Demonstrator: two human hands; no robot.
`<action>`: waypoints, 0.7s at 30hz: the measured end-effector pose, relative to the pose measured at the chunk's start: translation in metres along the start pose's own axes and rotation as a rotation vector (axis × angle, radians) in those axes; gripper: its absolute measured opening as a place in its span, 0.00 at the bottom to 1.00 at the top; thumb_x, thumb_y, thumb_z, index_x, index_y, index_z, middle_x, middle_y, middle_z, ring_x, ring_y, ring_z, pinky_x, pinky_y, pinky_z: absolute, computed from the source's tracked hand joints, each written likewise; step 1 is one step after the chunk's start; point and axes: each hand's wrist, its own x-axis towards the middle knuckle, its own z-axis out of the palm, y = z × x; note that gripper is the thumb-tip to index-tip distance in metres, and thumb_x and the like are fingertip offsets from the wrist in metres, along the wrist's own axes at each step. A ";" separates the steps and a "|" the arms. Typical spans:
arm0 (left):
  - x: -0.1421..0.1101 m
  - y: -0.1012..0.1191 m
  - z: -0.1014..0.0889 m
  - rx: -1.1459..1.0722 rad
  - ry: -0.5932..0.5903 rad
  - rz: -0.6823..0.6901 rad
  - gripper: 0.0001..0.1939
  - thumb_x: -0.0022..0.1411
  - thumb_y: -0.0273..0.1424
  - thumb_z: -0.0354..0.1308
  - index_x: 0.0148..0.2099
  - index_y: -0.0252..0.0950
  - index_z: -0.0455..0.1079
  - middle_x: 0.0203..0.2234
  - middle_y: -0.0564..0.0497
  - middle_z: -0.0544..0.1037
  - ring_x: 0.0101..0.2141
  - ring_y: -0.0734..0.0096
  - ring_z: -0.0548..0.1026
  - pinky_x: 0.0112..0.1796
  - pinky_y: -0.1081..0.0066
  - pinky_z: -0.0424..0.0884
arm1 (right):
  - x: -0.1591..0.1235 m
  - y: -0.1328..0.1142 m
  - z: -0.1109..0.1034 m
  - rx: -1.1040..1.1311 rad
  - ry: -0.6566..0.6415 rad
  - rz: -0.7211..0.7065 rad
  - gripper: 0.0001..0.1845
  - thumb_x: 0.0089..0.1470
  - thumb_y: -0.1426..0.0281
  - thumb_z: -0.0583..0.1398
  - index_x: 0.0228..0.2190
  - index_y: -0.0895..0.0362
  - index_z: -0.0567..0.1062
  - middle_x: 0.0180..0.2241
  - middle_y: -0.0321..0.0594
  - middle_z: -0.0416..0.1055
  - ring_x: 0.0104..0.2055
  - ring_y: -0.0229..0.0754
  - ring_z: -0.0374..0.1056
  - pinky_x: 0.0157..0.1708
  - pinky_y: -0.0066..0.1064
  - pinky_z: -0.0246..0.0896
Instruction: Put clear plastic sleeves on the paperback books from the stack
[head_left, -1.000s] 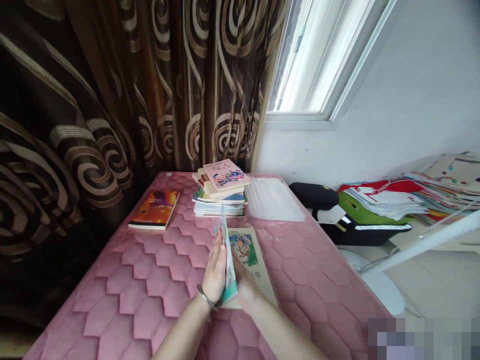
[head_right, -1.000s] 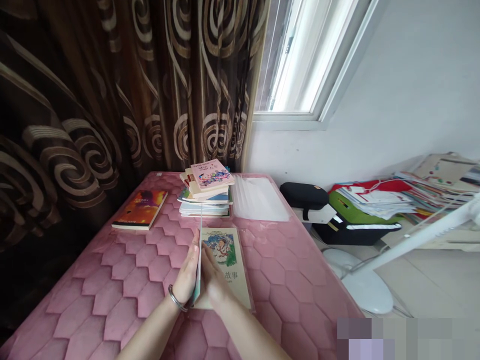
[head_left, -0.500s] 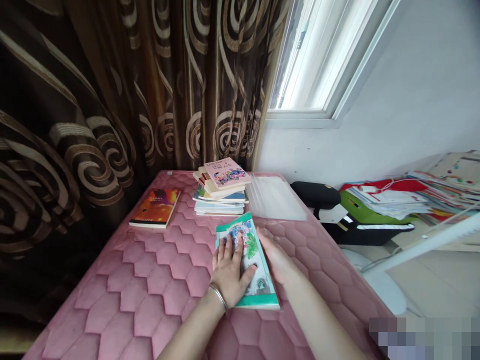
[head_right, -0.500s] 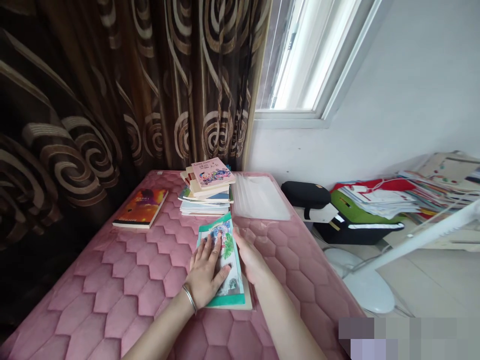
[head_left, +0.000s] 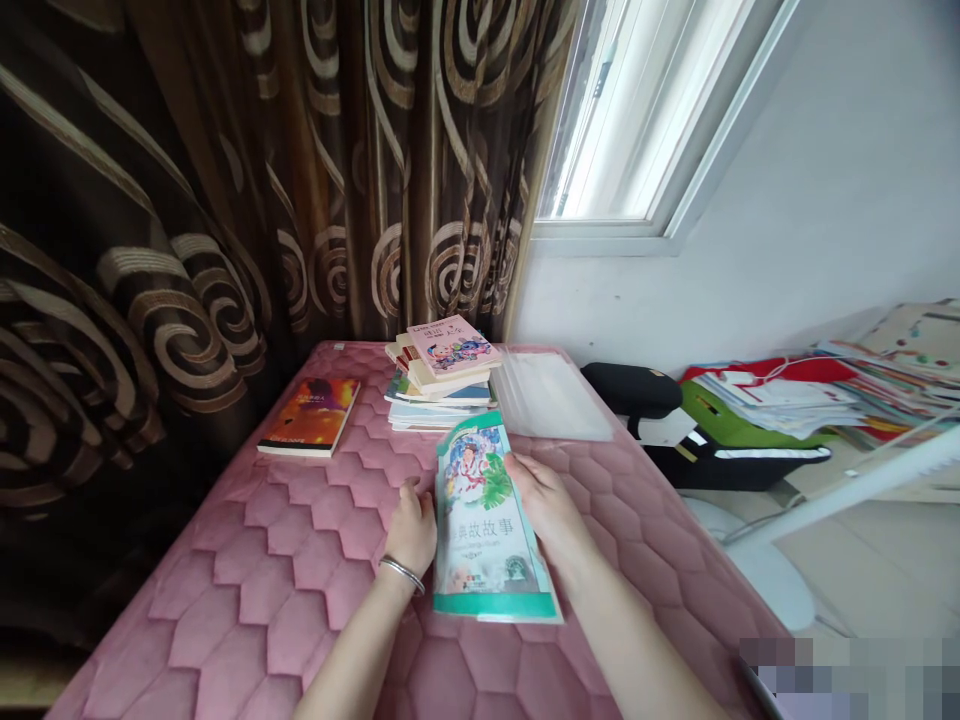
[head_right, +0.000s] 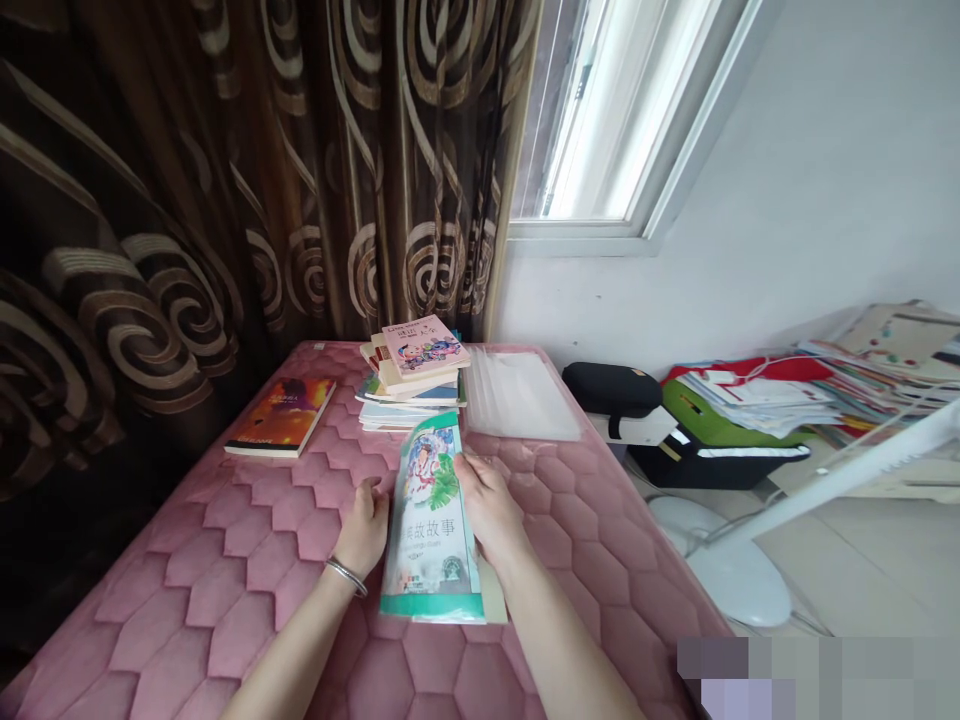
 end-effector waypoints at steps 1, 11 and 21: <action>-0.001 0.001 0.001 0.019 -0.012 -0.003 0.17 0.63 0.28 0.42 0.53 0.31 0.58 0.35 0.39 0.76 0.38 0.57 0.76 0.42 0.62 0.67 | -0.001 -0.004 0.000 0.035 -0.022 0.016 0.26 0.49 0.48 0.56 0.40 0.53 0.77 0.38 0.41 0.78 0.40 0.51 0.73 0.40 0.39 0.68; -0.005 0.005 0.014 0.095 -0.020 -0.080 0.21 0.62 0.28 0.46 0.57 0.31 0.52 0.33 0.41 0.76 0.36 0.56 0.76 0.38 0.64 0.67 | 0.020 0.024 -0.023 -0.443 0.145 -0.026 0.17 0.51 0.59 0.51 0.29 0.54 0.75 0.27 0.39 0.75 0.30 0.47 0.71 0.30 0.34 0.64; 0.001 -0.004 -0.007 0.263 -0.045 0.005 0.24 0.59 0.21 0.42 0.58 0.30 0.56 0.46 0.34 0.70 0.42 0.55 0.73 0.46 0.61 0.64 | 0.011 0.044 0.004 -0.623 0.190 -0.057 0.26 0.55 0.65 0.51 0.56 0.51 0.64 0.43 0.44 0.75 0.41 0.49 0.72 0.39 0.37 0.64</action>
